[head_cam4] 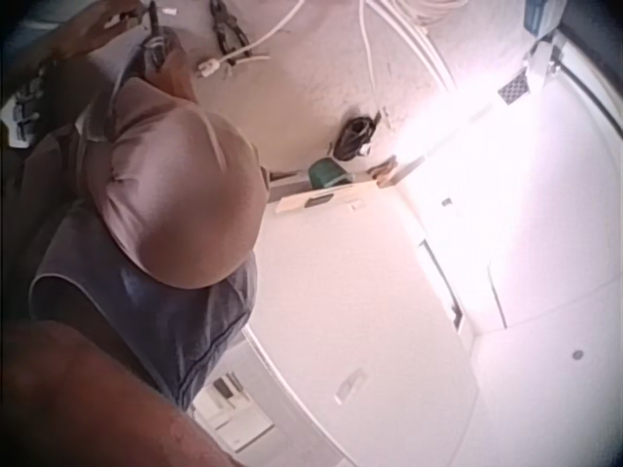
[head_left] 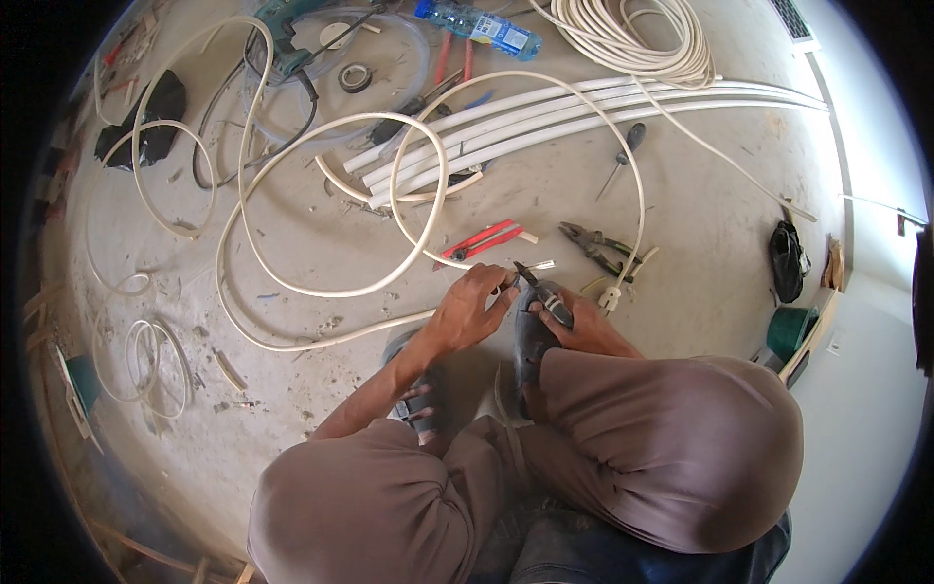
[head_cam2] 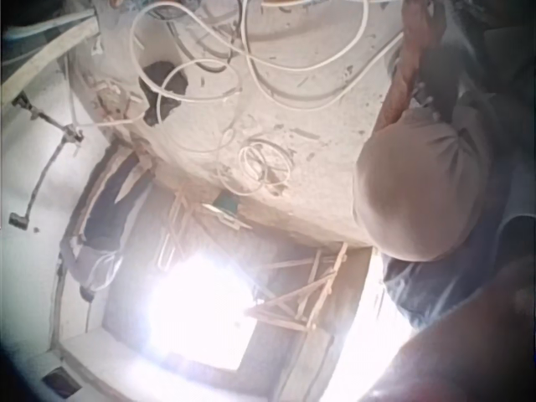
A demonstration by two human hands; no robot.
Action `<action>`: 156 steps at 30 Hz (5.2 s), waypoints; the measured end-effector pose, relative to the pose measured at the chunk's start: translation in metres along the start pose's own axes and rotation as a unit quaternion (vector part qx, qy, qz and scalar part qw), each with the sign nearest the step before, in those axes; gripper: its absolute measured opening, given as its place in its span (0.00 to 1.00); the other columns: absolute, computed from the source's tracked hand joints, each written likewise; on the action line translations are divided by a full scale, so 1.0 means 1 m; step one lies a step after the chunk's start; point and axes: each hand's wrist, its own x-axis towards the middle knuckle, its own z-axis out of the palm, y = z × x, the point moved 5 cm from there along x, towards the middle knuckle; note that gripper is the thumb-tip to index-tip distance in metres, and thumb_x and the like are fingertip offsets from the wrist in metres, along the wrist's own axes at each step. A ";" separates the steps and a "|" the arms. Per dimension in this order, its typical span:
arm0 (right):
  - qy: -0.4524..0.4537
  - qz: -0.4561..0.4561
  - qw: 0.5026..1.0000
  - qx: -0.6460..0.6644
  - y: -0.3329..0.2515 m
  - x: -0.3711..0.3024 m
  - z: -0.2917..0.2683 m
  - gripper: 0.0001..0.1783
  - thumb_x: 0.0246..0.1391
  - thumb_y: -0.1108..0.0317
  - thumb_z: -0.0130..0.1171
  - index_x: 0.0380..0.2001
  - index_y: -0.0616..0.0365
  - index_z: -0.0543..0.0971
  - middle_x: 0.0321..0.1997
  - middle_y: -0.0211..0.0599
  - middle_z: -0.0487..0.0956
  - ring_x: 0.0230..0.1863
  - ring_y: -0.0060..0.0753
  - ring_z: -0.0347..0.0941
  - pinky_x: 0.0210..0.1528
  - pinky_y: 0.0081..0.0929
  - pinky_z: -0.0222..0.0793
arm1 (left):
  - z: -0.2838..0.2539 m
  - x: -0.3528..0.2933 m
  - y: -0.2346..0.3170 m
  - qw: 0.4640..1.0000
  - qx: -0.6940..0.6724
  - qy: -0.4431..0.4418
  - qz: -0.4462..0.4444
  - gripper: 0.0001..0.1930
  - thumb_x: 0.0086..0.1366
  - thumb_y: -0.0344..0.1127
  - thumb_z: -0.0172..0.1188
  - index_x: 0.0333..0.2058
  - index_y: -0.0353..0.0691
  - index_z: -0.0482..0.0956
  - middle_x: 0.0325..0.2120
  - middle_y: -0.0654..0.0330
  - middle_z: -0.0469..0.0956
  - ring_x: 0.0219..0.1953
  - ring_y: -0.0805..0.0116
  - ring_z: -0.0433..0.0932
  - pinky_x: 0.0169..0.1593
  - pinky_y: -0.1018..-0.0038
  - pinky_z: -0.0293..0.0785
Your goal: The person prepares electrical wiring by cutting the outer insulation of a cable with a utility knife, stripping the internal wires using pliers, and wrapping electrical tape around the connections.
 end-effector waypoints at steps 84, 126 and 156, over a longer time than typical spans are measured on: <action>-0.144 -0.169 0.745 0.629 -0.222 0.057 0.063 0.18 0.58 0.77 0.60 0.50 0.59 0.71 0.37 0.34 0.80 0.40 0.26 0.79 0.44 0.32 0.78 | -0.166 -0.077 0.081 0.878 -0.196 0.411 -0.146 0.15 0.75 0.42 0.54 0.30 0.39 0.74 0.20 0.68 0.75 0.21 0.86 0.66 0.24 0.86 0.57; -0.075 -0.192 0.796 0.569 -0.184 0.090 0.057 0.13 0.57 0.75 0.67 0.43 0.57 0.74 0.33 0.30 0.79 0.32 0.23 0.78 0.34 0.23 0.76 | -0.153 -0.066 0.083 0.959 -0.199 0.197 -0.032 0.13 0.72 0.42 0.60 0.37 0.36 0.76 0.36 0.57 0.77 0.39 0.72 0.74 0.47 0.70 0.70; -0.165 -0.144 0.887 0.407 -0.152 0.082 0.041 0.13 0.59 0.66 0.65 0.42 0.58 0.74 0.31 0.31 0.77 0.28 0.24 0.75 0.32 0.27 0.71 | -0.156 -0.072 0.071 0.974 0.206 -0.056 -0.081 0.13 0.75 0.41 0.53 0.41 0.36 0.75 0.40 0.53 0.71 0.42 0.61 0.71 0.52 0.67 0.68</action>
